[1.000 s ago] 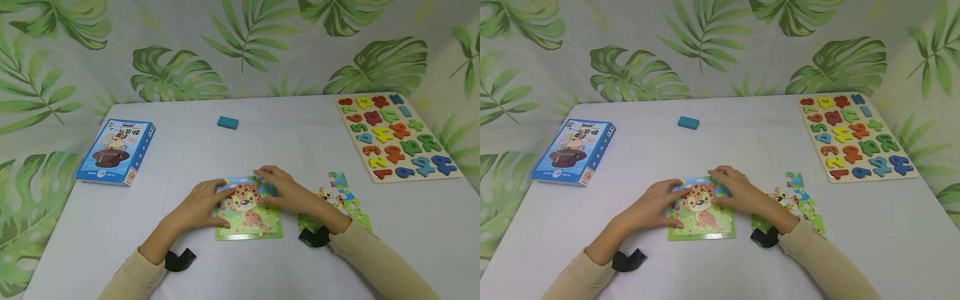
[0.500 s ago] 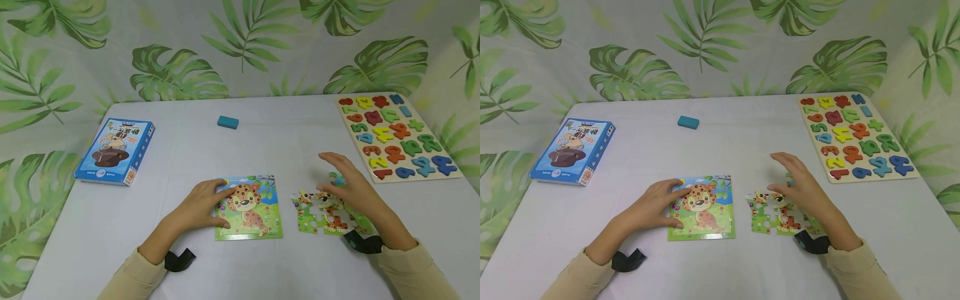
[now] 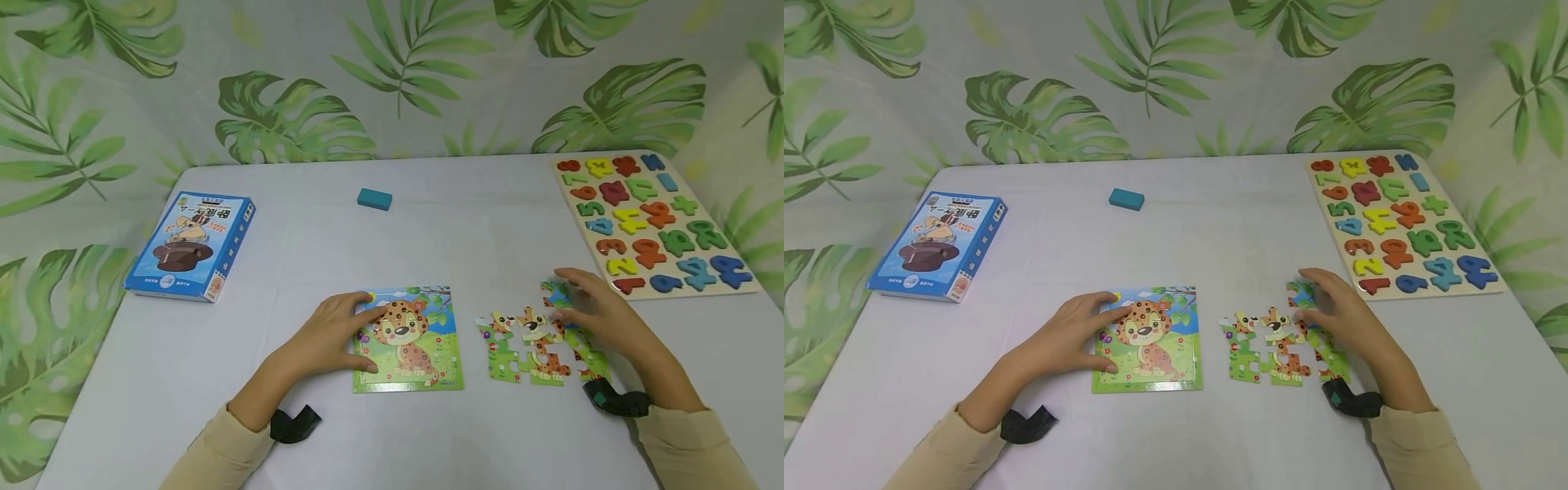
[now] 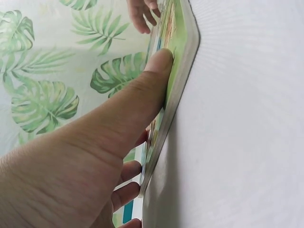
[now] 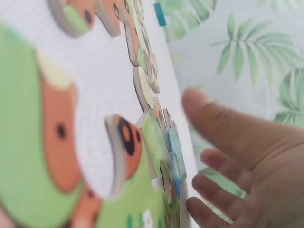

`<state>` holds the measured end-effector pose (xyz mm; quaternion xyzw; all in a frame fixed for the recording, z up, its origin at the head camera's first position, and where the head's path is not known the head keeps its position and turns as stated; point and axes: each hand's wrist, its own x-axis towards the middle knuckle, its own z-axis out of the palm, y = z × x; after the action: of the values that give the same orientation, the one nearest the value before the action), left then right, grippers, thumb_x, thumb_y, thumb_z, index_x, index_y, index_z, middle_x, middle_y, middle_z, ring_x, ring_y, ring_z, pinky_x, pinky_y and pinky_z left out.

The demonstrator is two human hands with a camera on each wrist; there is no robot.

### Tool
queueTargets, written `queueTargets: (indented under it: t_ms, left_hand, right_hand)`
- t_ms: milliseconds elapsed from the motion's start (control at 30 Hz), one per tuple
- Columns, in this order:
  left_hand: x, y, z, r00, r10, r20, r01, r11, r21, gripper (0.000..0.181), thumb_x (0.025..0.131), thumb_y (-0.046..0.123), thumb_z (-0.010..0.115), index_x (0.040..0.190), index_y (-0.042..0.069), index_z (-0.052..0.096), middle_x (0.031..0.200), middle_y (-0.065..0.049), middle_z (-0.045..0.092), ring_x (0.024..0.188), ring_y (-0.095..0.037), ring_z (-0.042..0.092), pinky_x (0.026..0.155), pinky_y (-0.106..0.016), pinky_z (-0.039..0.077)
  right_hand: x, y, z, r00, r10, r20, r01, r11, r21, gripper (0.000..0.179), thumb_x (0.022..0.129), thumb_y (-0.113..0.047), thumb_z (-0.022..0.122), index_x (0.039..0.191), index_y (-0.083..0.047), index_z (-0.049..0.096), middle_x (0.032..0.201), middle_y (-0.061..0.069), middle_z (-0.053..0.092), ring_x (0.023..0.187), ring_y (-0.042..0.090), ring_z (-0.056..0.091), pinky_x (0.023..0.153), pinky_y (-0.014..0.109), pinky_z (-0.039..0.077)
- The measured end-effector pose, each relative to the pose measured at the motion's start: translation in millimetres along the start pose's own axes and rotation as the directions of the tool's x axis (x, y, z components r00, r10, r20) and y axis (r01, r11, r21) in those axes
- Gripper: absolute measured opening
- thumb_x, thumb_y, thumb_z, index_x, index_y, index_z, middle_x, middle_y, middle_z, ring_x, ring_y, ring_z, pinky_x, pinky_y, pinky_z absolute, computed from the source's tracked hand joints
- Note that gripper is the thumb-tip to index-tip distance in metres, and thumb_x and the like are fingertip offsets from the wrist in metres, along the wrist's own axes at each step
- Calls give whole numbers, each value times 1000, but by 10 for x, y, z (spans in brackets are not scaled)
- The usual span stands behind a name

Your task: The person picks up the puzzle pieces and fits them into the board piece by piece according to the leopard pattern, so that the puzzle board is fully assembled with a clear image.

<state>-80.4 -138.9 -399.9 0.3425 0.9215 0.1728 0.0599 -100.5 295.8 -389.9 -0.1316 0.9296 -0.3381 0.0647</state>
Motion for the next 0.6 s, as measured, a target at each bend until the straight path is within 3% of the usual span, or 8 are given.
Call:
queueTargets:
  t_ms: [200, 400, 600]
  left_hand:
    - [-1, 1, 8, 1000, -4, 3, 4, 1000, -2, 88, 65, 60, 68, 139, 23, 37, 135, -9, 33, 123, -26, 28, 102, -43, 21]
    - [-4, 10, 2, 1000, -14, 7, 14, 1000, -11, 88, 65, 58, 69, 138, 22, 37, 135, -10, 33, 124, -27, 27, 102, -43, 20]
    - [-6, 18, -9, 1000, -16, 13, 16, 1000, -13, 88, 66, 58, 69, 139, 22, 37, 136, -10, 32, 124, -27, 27, 102, -44, 19]
  right_hand:
    - [-13, 76, -6, 999, 29, 40, -27, 999, -32, 57, 82, -23, 65, 130, -2, 42, 133, 24, 35, 124, 44, 25, 95, 60, 21]
    - [-11, 77, 29, 1000, -26, -3, 26, 991, -129, 52, 82, -22, 65, 124, 3, 49, 127, 24, 39, 118, 45, 32, 88, 61, 29]
    - [-14, -55, 36, 996, -64, -58, 57, 991, -120, 53, 81, -21, 67, 124, 4, 50, 122, 21, 40, 113, 42, 36, 85, 61, 33]
